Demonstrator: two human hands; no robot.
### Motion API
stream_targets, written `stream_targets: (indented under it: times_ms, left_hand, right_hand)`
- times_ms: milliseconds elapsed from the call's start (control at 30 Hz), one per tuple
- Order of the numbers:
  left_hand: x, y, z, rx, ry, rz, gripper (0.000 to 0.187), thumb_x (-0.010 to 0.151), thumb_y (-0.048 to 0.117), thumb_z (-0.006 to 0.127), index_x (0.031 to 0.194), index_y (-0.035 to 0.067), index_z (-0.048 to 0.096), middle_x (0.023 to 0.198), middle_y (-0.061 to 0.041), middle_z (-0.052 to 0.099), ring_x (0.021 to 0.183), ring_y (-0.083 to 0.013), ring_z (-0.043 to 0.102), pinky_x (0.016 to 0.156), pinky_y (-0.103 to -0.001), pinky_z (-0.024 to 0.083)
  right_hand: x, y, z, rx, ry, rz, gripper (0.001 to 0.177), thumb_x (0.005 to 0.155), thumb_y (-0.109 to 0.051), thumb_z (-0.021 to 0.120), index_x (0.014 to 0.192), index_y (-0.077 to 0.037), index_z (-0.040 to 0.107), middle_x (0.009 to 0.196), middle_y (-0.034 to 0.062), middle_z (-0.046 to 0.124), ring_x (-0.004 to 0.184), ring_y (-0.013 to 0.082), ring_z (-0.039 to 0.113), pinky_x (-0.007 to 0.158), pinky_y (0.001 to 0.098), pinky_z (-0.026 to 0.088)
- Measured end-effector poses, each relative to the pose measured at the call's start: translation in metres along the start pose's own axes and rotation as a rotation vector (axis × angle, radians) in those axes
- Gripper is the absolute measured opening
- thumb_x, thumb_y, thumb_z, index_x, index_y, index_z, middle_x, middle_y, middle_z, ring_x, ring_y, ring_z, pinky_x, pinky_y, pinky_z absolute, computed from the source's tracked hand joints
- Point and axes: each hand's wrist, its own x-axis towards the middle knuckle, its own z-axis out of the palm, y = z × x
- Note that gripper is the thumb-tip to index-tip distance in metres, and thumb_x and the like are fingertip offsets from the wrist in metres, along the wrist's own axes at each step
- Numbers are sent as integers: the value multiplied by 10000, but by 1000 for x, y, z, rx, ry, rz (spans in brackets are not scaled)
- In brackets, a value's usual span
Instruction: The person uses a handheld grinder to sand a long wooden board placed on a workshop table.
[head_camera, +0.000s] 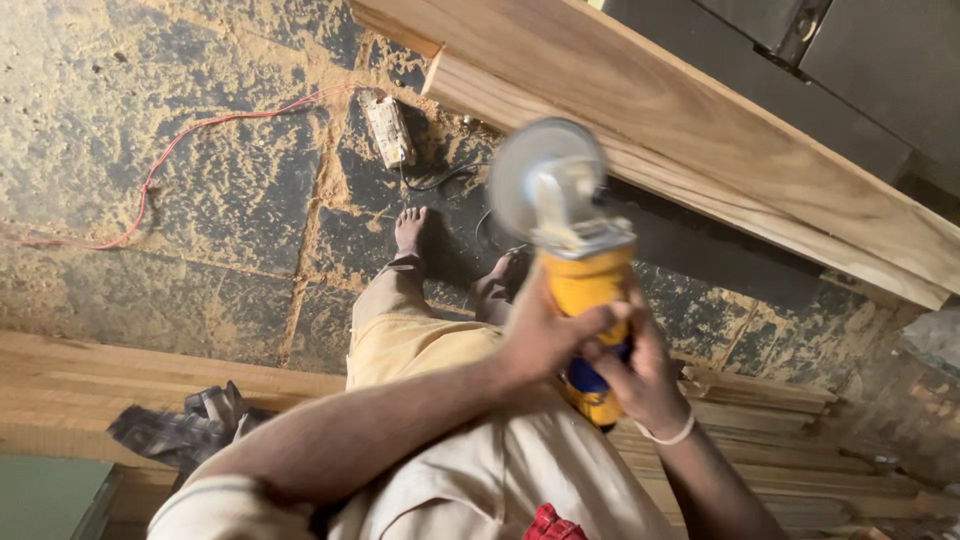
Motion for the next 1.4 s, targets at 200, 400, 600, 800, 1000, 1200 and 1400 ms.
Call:
stream_targets:
  times_ms: [200,400,600,800,1000,1200,1400]
  left_hand:
    - [-29,80,-88,-85,161,60,504,915,139,739,1333,19,484,1141,-95,654,1019,-200,689,884,-361,613]
    - [-34,113,-99,-252,154,148,482,945,81,736,1342,-9,477,1216,-143,628,1124,-246,660,965,-384,587]
    - [-17,99,-74,-262,103,89,542,923,88,746,1355,30,423,1230,-139,606,1165,-263,647,1004,-435,599]
    - [-4,70,-51,-233,86,3,550,923,90,750,1374,9,446,1223,-146,622,1135,-259,653,977,-422,589]
    - [2,30,-13,-131,80,-74,527,895,75,749,1337,22,467,1168,-122,662,1062,-226,694,923,-384,618]
    - [13,-23,37,-71,22,-143,528,884,42,760,1318,9,461,1152,-125,677,1027,-215,702,894,-375,620]
    - [31,-90,98,59,-81,-203,569,867,83,785,1310,14,434,1151,-118,670,1032,-204,702,896,-365,625]
  right_hand:
    - [79,-37,79,-119,-334,-132,762,1013,-224,738,1628,-94,308,1512,170,580,1360,269,640,1151,387,556]
    - [108,-67,109,-232,-304,-246,915,972,-164,762,1680,-114,185,1604,211,512,1449,285,581,1186,392,527]
    - [97,-63,78,-185,-275,-174,901,1019,-218,741,1685,-69,152,1634,225,477,1492,305,532,1219,402,472]
    - [75,-45,48,-232,-191,-200,912,1010,-248,744,1674,-51,151,1650,238,431,1518,313,493,1247,408,444]
    - [33,-26,9,-141,-134,-104,878,1016,-209,715,1675,-52,157,1678,222,377,1549,319,419,1268,436,395]
    - [-18,5,-42,-182,7,-81,846,998,-177,701,1671,-86,198,1724,194,287,1584,309,355,1283,444,365]
    - [-78,38,-108,-134,139,27,841,992,-204,689,1663,-84,197,1728,185,263,1576,298,333,1267,438,338]
